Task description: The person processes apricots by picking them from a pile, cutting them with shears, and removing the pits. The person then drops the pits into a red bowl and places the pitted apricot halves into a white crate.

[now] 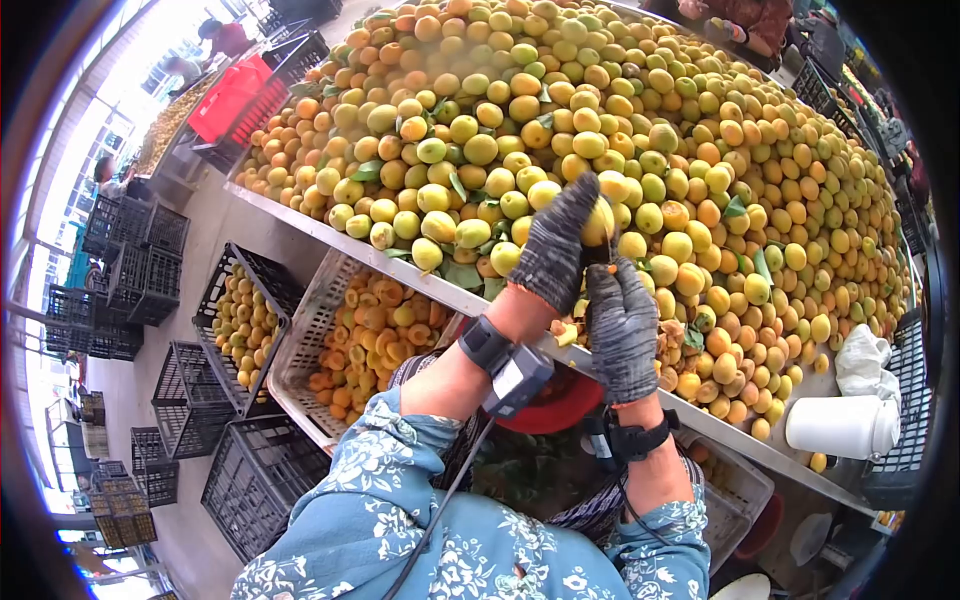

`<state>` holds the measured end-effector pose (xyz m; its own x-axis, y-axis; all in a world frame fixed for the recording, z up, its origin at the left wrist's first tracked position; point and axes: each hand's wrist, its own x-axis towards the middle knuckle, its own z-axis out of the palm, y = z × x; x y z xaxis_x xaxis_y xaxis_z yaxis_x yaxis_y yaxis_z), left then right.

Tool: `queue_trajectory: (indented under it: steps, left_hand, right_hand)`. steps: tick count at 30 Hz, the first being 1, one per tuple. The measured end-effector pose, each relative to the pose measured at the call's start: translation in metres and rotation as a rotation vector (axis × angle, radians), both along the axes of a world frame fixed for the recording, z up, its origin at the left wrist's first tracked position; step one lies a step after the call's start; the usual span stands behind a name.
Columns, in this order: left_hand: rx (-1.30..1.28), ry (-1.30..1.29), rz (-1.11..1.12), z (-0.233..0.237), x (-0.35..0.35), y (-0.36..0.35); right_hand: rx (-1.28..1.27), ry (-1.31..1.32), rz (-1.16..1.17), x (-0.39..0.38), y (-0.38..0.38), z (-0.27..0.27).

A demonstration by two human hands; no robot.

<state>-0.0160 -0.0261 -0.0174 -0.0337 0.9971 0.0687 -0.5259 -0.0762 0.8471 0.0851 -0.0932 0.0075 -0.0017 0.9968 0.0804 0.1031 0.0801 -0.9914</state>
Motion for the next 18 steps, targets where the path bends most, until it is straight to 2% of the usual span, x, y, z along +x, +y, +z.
queue_trajectory:
  steps: [2,3,4,5,6,8,10,12,14,16,18]
  left_hand:
    - [0.191,0.046,0.23,0.013,0.008,-0.01]
    - [-0.167,-0.318,-0.055,0.02,-0.002,-0.005]
    - [-0.168,-0.319,-0.054,0.017,-0.002,-0.002]
    - [-0.234,-0.344,-0.134,0.017,-0.001,-0.001]
    - [-0.301,-0.369,-0.216,0.018,0.0,-0.001]
    - [-0.262,-0.317,-0.276,0.02,0.005,-0.012]
    - [-0.001,0.115,-0.096,0.025,0.008,-0.02]
    - [-0.06,0.107,-0.108,0.029,0.003,-0.019]
    - [0.107,0.309,-0.237,0.02,-0.005,-0.006]
    - [0.08,0.238,-0.215,0.018,-0.004,-0.009]
    - [0.15,0.268,-0.207,0.016,-0.005,-0.006]
  right_hand:
    - [-0.015,-0.048,-0.016,-0.003,0.0,-0.003]
    - [0.082,0.035,-0.051,-0.007,0.005,-0.011]
    - [0.179,0.119,-0.085,-0.009,0.008,-0.016]
    - [0.03,0.064,-0.022,-0.001,0.005,-0.004]
    - [0.029,0.063,-0.025,0.002,0.007,-0.006]
    - [0.096,0.033,-0.03,0.007,0.013,-0.008]
    - [0.077,0.066,-0.014,0.012,0.013,-0.003]
    - [0.042,0.062,-0.03,0.014,0.011,-0.001]
    - [0.046,-0.006,-0.045,0.017,0.007,0.005]
    - [-0.054,-0.059,-0.013,0.019,0.006,0.008]
    - [-0.012,-0.062,-0.005,0.019,0.007,-0.004]
